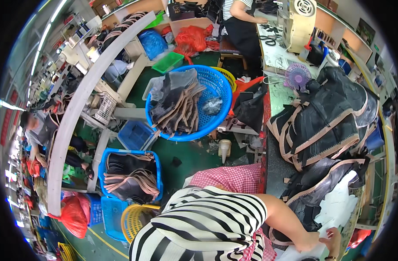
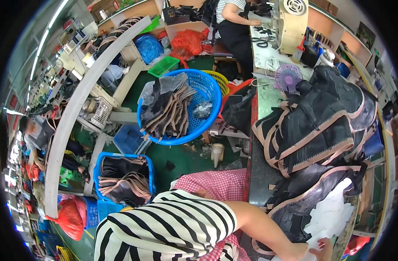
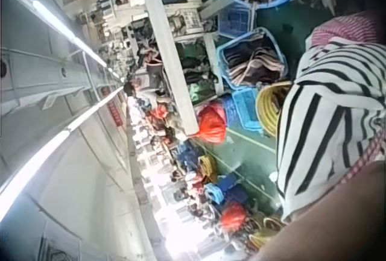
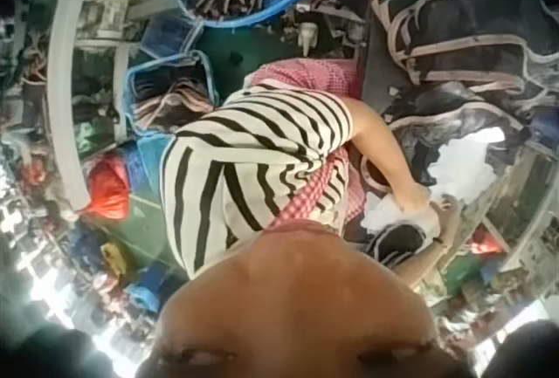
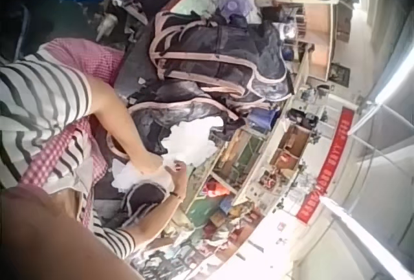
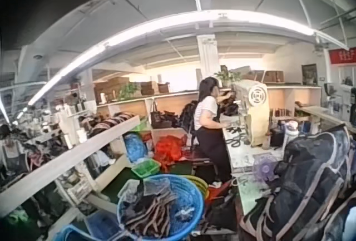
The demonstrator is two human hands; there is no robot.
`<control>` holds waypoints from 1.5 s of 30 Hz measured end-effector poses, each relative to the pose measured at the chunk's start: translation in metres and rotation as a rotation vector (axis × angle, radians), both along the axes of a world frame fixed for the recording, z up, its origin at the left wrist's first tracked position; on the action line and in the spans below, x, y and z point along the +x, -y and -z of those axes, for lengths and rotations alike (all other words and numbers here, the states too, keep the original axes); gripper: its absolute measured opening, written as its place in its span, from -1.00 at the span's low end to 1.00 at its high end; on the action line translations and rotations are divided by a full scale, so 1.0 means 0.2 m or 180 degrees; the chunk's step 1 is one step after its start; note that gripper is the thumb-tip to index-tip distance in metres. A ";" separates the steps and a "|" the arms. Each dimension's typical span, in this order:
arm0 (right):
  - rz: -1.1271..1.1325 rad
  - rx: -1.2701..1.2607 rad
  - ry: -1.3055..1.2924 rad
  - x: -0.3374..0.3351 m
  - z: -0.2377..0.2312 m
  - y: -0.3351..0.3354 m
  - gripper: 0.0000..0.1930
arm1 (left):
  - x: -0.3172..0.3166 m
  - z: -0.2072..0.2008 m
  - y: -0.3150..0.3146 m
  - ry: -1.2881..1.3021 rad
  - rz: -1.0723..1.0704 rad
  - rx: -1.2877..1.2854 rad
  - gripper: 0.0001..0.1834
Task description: The person assembles footwear components by hand, inserting white foam insoles into black shoe uppers and attaching grey fuzzy lining pieces. The person handles the parts one at a time, aligning edges and pressing them into place on a workbench in a factory setting.
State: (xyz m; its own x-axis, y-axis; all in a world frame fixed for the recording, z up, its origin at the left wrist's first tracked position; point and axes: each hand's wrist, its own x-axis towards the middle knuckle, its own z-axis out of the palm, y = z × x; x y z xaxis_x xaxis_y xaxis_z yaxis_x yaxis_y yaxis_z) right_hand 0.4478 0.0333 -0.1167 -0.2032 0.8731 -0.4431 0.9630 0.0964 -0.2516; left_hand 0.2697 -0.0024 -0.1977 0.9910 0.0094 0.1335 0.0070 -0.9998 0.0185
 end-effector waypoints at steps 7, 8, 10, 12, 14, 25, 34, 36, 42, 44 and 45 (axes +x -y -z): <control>0.0616 0.0969 -0.1130 0.27 -0.03 0.26 -0.69 | 0.03 -0.05 0.02 0.0153 0.0067 -0.0295 -0.63; 0.0859 0.1640 -0.0866 0.13 -0.23 0.32 -0.81 | -0.02 -0.07 0.03 0.0327 -0.0057 -0.0279 -0.61; 0.0753 0.2301 -0.0565 0.34 -0.50 0.48 -0.84 | -0.05 -0.12 0.07 0.0753 -0.0010 -0.0416 -0.58; 0.1707 0.3399 -0.0650 0.17 -0.69 0.73 -0.89 | -0.14 -0.21 0.05 0.1290 0.0071 -0.0727 -0.53; 0.2097 0.3836 -0.0683 -0.16 -0.82 0.79 -0.73 | -0.34 -0.32 -0.05 0.1817 -0.0086 -0.1296 -0.49; 0.3997 0.2220 -0.5177 -1.26 0.07 0.84 -0.90 | -1.14 -0.43 -0.28 0.0766 -0.1223 -0.4745 -0.69; 0.4101 0.2322 -0.3526 -1.29 0.16 0.83 -0.77 | -1.10 -0.33 -0.34 -0.0057 -0.1145 -0.4611 -0.46; 0.3520 0.2627 -0.1909 -1.27 0.24 0.83 -0.72 | -1.09 -0.31 -0.37 0.0162 -0.1189 -0.4071 -0.46; 0.3656 0.2356 -0.1833 -1.27 0.27 0.82 -0.74 | -1.06 -0.24 -0.33 0.0373 -0.1234 -0.3112 -0.62; 0.3355 0.2666 -0.1001 -1.29 0.22 0.83 -0.67 | -1.07 -0.15 -0.28 0.0883 -0.0938 -0.2021 -0.65; 0.3197 0.2958 -0.0424 -1.30 0.18 0.85 -0.61 | -1.09 -0.15 -0.27 0.0887 -0.0839 -0.1819 -0.65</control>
